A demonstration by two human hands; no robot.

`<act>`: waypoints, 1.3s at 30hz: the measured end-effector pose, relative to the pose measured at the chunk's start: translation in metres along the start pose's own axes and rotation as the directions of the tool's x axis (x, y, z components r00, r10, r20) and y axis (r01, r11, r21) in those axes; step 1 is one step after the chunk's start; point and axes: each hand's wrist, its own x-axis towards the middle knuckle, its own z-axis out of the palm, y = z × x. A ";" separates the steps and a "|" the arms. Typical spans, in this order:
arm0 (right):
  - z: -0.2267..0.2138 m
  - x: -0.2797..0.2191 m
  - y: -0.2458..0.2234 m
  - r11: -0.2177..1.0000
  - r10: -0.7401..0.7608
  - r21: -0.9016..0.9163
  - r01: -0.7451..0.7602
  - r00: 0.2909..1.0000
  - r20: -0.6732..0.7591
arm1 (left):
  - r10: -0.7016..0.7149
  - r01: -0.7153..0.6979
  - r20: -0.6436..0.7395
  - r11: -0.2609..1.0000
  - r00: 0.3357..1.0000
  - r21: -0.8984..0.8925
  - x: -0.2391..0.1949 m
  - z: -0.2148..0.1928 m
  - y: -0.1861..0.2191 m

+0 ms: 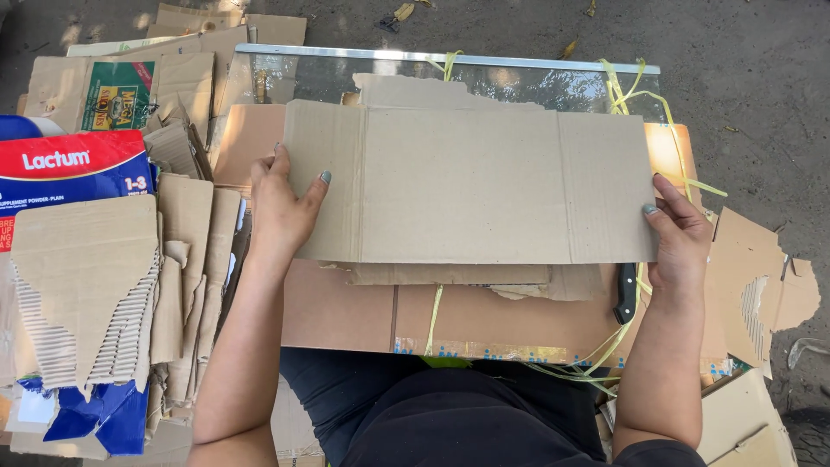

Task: The person picks up flattened cardboard pieces from a pile on the left and places them onto a growing stack on the right. They handle the cardboard by hand, aligning and stacking the pieces one by one.

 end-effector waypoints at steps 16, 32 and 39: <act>-0.001 0.006 0.048 0.989 0.091 -0.122 -0.086 0.995 0.034 | -0.165 0.164 0.055 0.986 0.985 0.019 -0.005 0.047 -0.062; -0.001 -0.012 0.038 0.461 -0.473 -0.788 0.407 0.864 0.170 | -0.014 0.009 -0.257 1.000 0.966 -0.021 -0.035 0.025 -0.031; 0.090 -0.060 -0.024 0.556 -0.481 -0.558 0.616 0.786 0.389 | 0.068 -0.088 -0.470 0.996 0.880 -0.021 -0.062 -0.008 -0.040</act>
